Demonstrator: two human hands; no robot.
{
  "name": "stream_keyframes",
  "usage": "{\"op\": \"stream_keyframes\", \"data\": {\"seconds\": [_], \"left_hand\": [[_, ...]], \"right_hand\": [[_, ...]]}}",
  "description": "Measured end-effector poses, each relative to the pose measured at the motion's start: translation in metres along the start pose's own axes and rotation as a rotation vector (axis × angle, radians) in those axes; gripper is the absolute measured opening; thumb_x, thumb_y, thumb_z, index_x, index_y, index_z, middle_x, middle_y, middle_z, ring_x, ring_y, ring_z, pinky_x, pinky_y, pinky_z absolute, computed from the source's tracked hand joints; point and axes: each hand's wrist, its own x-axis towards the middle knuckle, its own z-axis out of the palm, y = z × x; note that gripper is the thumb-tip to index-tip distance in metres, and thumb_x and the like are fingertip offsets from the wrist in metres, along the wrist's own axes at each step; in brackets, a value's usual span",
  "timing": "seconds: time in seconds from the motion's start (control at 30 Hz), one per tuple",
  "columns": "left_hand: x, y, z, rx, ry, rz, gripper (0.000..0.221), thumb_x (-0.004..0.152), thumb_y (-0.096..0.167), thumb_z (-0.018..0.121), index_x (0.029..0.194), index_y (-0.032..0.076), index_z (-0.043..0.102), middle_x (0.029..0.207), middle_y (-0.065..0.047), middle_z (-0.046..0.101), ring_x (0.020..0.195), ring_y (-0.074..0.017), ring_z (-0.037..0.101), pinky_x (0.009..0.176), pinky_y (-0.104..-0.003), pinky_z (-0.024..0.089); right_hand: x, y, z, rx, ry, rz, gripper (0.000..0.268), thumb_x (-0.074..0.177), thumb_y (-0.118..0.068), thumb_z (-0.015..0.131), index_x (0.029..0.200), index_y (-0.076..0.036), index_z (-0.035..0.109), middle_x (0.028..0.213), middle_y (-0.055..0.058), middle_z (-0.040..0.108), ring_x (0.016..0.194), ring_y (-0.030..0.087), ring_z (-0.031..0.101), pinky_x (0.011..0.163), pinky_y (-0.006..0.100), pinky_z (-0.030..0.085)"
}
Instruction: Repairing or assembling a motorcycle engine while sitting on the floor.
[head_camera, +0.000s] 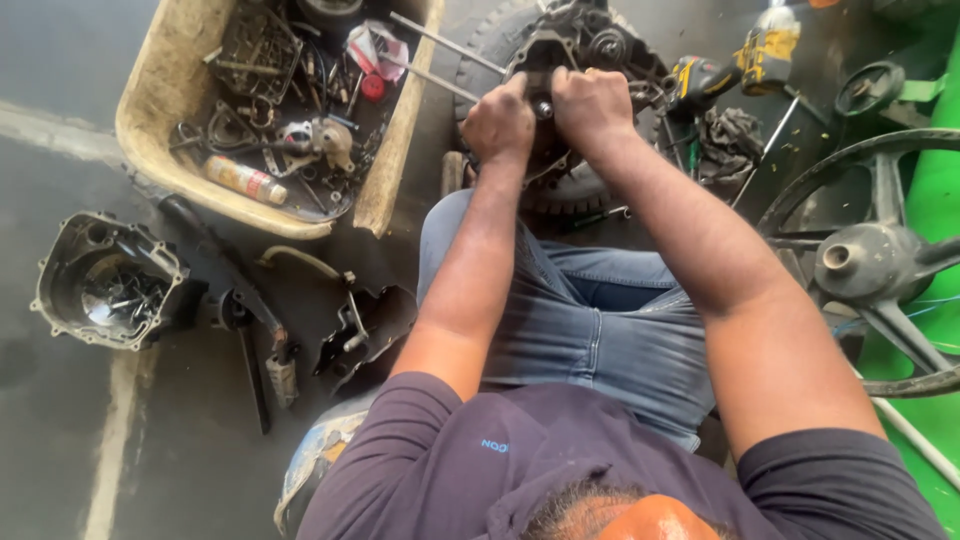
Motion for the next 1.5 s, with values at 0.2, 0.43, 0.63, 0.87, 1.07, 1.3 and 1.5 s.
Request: {"op": "stream_keyframes", "data": {"seconds": [0.2,0.43,0.63,0.87,1.07,1.3,1.5], "left_hand": [[0.000,-0.003,0.005,0.005,0.019,0.016,0.018,0.091,0.024,0.064,0.105,0.029,0.075,0.088,-0.004,0.079,0.079,-0.0311,0.076,0.066,-0.048,0.061],[0.001,-0.003,0.009,0.029,0.079,0.024,0.020,0.091,0.032,0.071,0.110,0.027,0.075,0.089,-0.003,0.079,0.078,-0.0287,0.077,0.066,-0.045,0.061],[-0.004,0.003,-0.009,0.084,0.000,0.017,0.024,0.091,0.034,0.071,0.114,0.027,0.073,0.093,-0.004,0.079,0.083,-0.0312,0.076,0.069,-0.047,0.061],[-0.008,0.001,0.002,-0.069,0.201,0.108,0.022,0.101,0.034,0.065,0.115,0.021,0.076,0.108,-0.008,0.078,0.093,-0.0313,0.076,0.080,-0.044,0.061],[-0.027,0.041,-0.013,0.169,0.252,0.350,0.036,0.076,0.043,0.078,0.098,0.016,0.079,0.099,-0.005,0.078,0.090,-0.0281,0.072,0.078,-0.042,0.057],[-0.025,0.042,0.010,0.150,0.176,0.151,0.026,0.085,0.032,0.081,0.104,0.014,0.079,0.106,-0.004,0.077,0.094,-0.0263,0.073,0.078,-0.041,0.059],[-0.026,0.043,0.009,0.073,0.297,0.149,0.025,0.081,0.030,0.085,0.097,0.013,0.078,0.101,-0.006,0.077,0.088,-0.0306,0.073,0.075,-0.043,0.058]], "right_hand": [[-0.013,0.011,-0.054,0.026,-0.111,-0.005,0.015,0.096,-0.025,0.069,0.085,-0.014,0.068,0.077,0.007,0.074,0.068,0.025,0.074,0.057,0.040,0.056],[-0.089,-0.002,-0.084,0.478,0.380,0.123,0.013,0.101,-0.018,0.078,0.094,-0.009,0.072,0.088,0.008,0.072,0.080,0.027,0.069,0.074,0.040,0.056],[-0.174,-0.001,-0.051,0.623,0.424,0.453,0.010,0.098,-0.016,0.079,0.097,-0.007,0.075,0.095,0.012,0.076,0.087,0.030,0.072,0.080,0.039,0.057],[-0.203,0.027,-0.008,0.947,0.479,0.857,0.013,0.099,-0.017,0.077,0.097,-0.003,0.077,0.085,0.010,0.076,0.074,0.019,0.074,0.068,0.031,0.055],[-0.197,0.028,0.006,1.021,0.414,0.927,0.015,0.093,-0.019,0.079,0.094,-0.005,0.078,0.080,0.010,0.075,0.064,0.020,0.069,0.061,0.034,0.052],[-0.198,0.027,0.017,1.098,0.476,0.908,0.015,0.095,-0.024,0.079,0.097,-0.009,0.078,0.084,0.007,0.076,0.070,0.018,0.071,0.064,0.033,0.054],[-0.194,0.025,0.029,1.062,0.497,0.894,0.018,0.094,-0.028,0.080,0.096,-0.010,0.078,0.081,0.008,0.075,0.069,0.019,0.070,0.064,0.034,0.053]]}}
